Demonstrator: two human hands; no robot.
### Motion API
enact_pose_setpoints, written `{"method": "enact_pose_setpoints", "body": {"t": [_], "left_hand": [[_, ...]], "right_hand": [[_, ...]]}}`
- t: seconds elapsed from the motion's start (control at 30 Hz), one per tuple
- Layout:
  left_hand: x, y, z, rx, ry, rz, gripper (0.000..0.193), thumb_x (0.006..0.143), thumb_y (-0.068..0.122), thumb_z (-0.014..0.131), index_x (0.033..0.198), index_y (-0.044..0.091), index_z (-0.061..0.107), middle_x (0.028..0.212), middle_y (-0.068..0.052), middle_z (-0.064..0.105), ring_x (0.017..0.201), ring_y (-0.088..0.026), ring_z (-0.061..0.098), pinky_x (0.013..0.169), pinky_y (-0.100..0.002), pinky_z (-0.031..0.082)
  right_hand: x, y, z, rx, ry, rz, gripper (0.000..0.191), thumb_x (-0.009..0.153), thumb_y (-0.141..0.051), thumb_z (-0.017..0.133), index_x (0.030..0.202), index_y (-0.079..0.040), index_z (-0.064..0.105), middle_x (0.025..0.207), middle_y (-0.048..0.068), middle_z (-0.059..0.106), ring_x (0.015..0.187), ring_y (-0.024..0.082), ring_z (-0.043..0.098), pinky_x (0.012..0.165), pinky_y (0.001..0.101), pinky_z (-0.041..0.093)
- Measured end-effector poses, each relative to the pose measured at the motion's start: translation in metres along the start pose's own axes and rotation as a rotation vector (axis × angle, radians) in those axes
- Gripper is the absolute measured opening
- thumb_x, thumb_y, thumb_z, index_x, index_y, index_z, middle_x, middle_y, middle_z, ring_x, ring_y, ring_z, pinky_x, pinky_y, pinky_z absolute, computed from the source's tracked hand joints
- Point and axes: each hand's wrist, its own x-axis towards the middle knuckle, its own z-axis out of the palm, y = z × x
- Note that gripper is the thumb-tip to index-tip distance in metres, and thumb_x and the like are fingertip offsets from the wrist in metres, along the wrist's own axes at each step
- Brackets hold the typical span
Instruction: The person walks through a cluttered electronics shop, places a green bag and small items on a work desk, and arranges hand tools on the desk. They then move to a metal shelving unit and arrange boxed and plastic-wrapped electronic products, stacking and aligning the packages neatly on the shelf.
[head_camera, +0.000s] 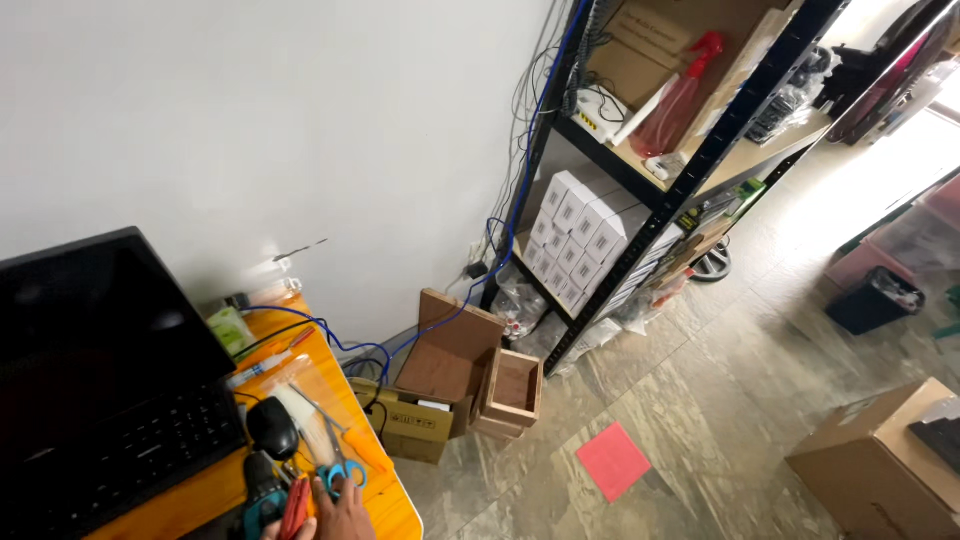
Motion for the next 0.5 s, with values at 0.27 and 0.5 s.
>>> {"method": "enact_pose_setpoints", "body": {"t": [0.27, 0.5], "left_hand": [[-0.041, -0.042, 0.006, -0.131, 0.139, 0.098, 0.052, 0.076, 0.047, 0.083, 0.111, 0.009, 0.075, 0.1, -0.015, 0.078, 0.095, -0.027, 0.074, 0.082, -0.042, 0.057], [-0.057, -0.043, 0.002, -0.252, 0.197, -0.007, 0.049, 0.078, 0.04, 0.082, 0.11, 0.005, 0.07, 0.099, -0.012, 0.078, 0.094, -0.024, 0.075, 0.084, -0.037, 0.055]], "right_hand": [[-0.019, 0.023, 0.003, -0.034, -0.23, -0.153, 0.057, 0.086, -0.014, 0.066, 0.142, -0.009, 0.056, 0.138, 0.023, 0.048, 0.127, 0.043, 0.051, 0.109, 0.0507, 0.04], [-0.026, 0.051, 0.018, 0.147, -0.105, -0.067, 0.066, 0.081, 0.0, 0.068, 0.144, -0.001, 0.047, 0.137, 0.025, 0.05, 0.128, 0.044, 0.047, 0.111, 0.0445, 0.04]]}}
